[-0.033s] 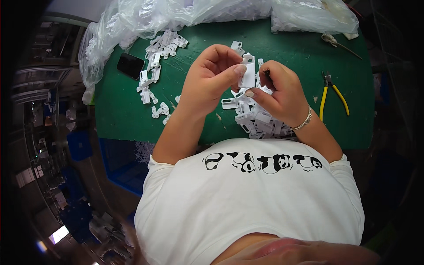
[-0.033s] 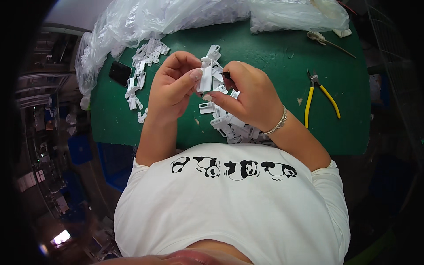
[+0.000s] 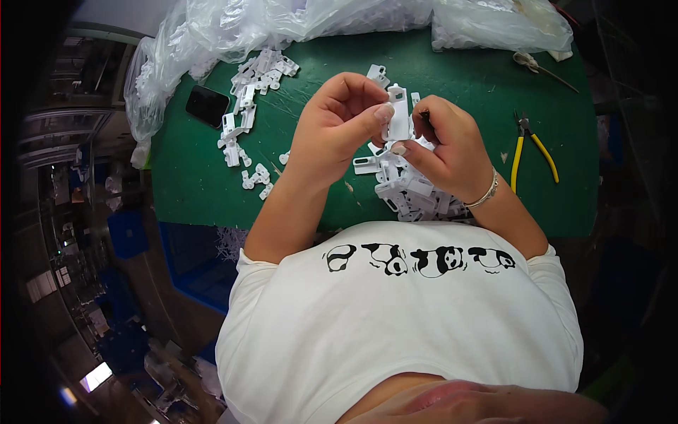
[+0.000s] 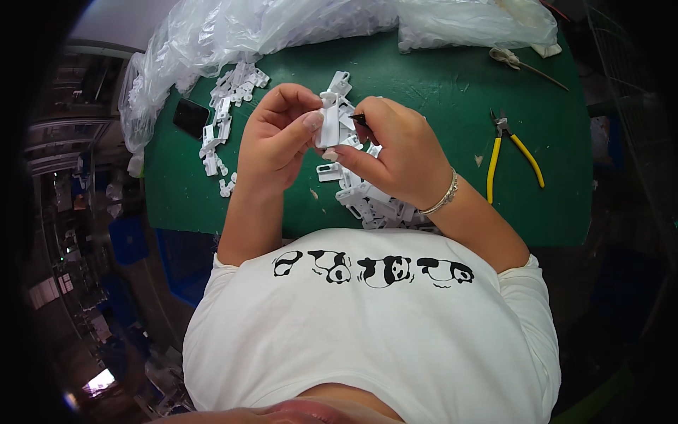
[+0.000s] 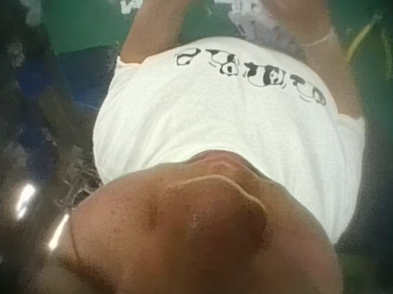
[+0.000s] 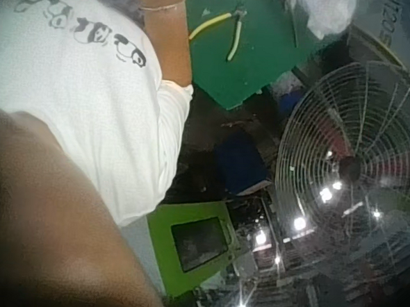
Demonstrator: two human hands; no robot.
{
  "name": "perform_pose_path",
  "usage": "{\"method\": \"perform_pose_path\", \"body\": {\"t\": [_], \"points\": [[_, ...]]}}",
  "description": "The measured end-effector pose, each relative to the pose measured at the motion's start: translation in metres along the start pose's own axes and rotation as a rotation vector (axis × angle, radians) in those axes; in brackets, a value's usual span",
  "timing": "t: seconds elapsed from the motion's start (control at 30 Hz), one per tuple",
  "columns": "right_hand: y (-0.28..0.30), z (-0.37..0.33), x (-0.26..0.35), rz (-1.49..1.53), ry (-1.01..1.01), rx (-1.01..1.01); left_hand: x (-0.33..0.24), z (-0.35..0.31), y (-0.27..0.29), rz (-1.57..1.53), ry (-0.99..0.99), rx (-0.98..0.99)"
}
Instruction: The person repeatedly picks up plastic components from the workbench and inserts small pins into them by hand.
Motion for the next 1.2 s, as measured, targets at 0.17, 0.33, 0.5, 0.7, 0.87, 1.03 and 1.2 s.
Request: {"method": "perform_pose_path", "body": {"t": [0.17,0.33,0.5,0.7,0.87,1.03,1.2], "points": [[-0.002,-0.003,-0.001,0.018,-0.008,0.017,0.002,-0.005,-0.007,0.03,-0.104,0.011],[-0.002,-0.004,-0.001,0.02,-0.004,0.013,0.004,-0.007,-0.008,0.019,-0.163,0.042],[-0.007,-0.005,-0.004,0.008,-0.039,0.071,0.004,-0.011,-0.01,0.022,-0.244,0.035],[-0.015,-0.008,0.003,-0.099,0.122,0.057,0.006,-0.015,-0.005,0.097,-0.235,-0.004],[-0.004,-0.005,0.004,-0.132,0.029,-0.023,0.004,-0.016,-0.006,0.098,-0.256,-0.002],[-0.008,-0.007,-0.001,-0.079,0.041,-0.05,0.009,-0.017,-0.008,0.024,-0.288,0.003],[-0.014,-0.009,0.004,-0.148,0.122,0.061,0.012,-0.019,-0.007,-0.041,-0.276,-0.005]]}}
Point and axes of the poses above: each hand's wrist, its own z-axis towards the middle knuckle, its own y-axis out of the back of the hand, x = y × z, the point moved 6 cm from there along z, towards the middle knuckle, and after that the axes turned 14 degrees about -y, right-handed, at the moved point
